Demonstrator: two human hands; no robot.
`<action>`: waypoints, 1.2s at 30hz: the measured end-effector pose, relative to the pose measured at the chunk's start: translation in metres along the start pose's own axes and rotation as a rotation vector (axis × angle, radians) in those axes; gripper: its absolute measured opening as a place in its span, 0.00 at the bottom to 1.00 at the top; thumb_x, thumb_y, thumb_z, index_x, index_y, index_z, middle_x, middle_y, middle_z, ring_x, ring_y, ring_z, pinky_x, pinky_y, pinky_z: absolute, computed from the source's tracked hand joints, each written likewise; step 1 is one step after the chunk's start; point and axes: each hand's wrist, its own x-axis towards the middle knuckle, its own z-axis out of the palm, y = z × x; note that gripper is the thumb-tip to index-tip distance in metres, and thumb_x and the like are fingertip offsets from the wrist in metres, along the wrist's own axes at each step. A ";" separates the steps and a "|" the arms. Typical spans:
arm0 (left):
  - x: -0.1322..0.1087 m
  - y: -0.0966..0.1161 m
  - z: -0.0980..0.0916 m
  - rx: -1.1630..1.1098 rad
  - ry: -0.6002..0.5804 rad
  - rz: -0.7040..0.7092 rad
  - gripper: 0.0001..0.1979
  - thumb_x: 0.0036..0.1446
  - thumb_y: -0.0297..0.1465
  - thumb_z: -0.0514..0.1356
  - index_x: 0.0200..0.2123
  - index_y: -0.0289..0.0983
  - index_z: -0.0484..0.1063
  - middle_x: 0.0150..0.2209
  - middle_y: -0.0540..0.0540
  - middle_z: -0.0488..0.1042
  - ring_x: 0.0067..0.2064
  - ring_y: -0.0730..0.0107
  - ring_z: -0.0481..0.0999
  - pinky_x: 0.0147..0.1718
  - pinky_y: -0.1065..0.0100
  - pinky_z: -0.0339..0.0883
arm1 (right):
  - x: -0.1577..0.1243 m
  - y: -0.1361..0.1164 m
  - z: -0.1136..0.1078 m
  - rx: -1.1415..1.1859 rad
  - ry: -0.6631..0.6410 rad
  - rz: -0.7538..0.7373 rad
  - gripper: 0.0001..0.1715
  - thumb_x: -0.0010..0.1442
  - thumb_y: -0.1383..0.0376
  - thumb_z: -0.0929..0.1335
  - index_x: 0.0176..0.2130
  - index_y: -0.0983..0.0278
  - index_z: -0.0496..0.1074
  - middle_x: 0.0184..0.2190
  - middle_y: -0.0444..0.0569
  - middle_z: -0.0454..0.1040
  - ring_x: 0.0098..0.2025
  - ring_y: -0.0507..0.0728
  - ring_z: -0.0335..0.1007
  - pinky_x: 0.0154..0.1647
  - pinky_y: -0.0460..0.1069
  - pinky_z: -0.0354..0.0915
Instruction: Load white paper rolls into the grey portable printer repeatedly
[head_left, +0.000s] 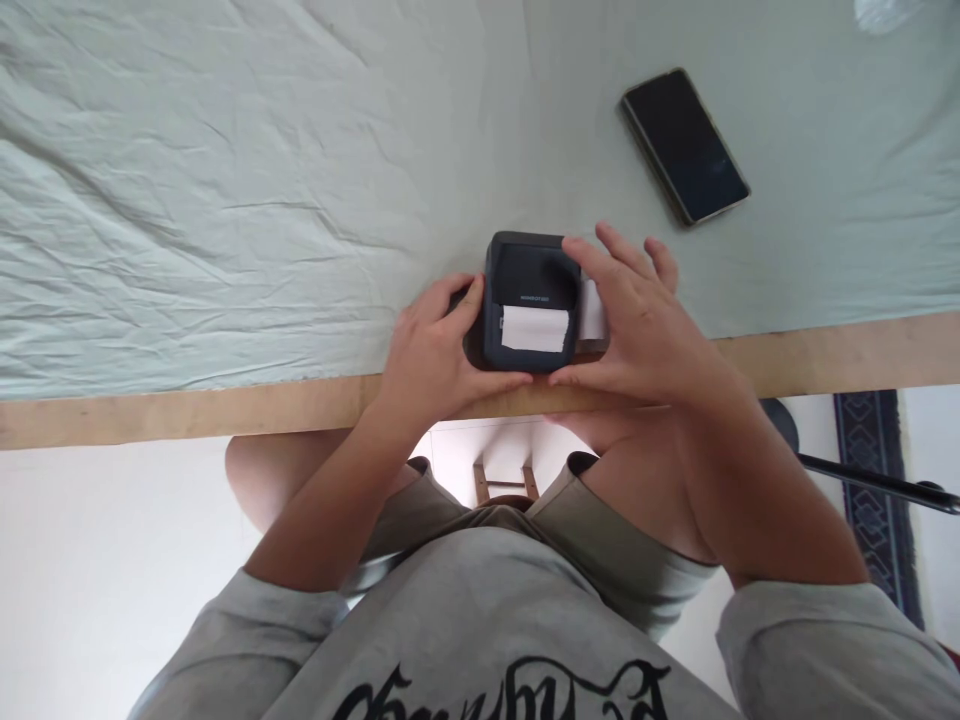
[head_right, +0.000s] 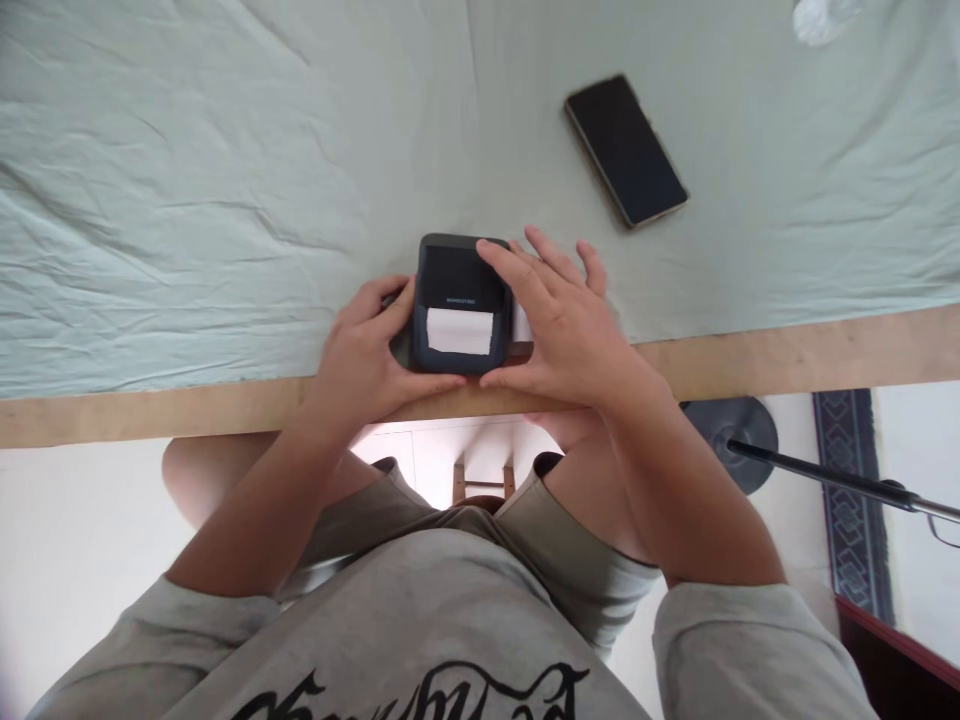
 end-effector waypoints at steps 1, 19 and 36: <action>0.000 0.000 0.000 -0.001 -0.003 -0.008 0.55 0.47 0.61 0.76 0.70 0.37 0.69 0.66 0.34 0.73 0.65 0.39 0.75 0.67 0.47 0.70 | 0.000 0.000 0.000 -0.001 0.000 -0.001 0.65 0.56 0.30 0.72 0.77 0.53 0.49 0.75 0.61 0.62 0.80 0.82 0.46 0.75 0.83 0.40; 0.003 0.010 -0.003 -0.018 -0.051 -0.078 0.53 0.48 0.55 0.77 0.71 0.35 0.69 0.64 0.34 0.73 0.64 0.41 0.75 0.65 0.46 0.68 | 0.004 0.000 -0.008 0.099 0.014 0.021 0.49 0.66 0.47 0.65 0.77 0.59 0.47 0.74 0.62 0.64 0.75 0.77 0.63 0.76 0.81 0.49; -0.001 0.009 -0.002 -0.061 -0.050 -0.058 0.37 0.70 0.54 0.56 0.74 0.39 0.62 0.66 0.33 0.73 0.68 0.37 0.71 0.67 0.42 0.63 | 0.027 0.010 -0.030 0.008 0.027 0.184 0.32 0.64 0.49 0.69 0.64 0.52 0.67 0.60 0.52 0.80 0.66 0.70 0.75 0.75 0.73 0.58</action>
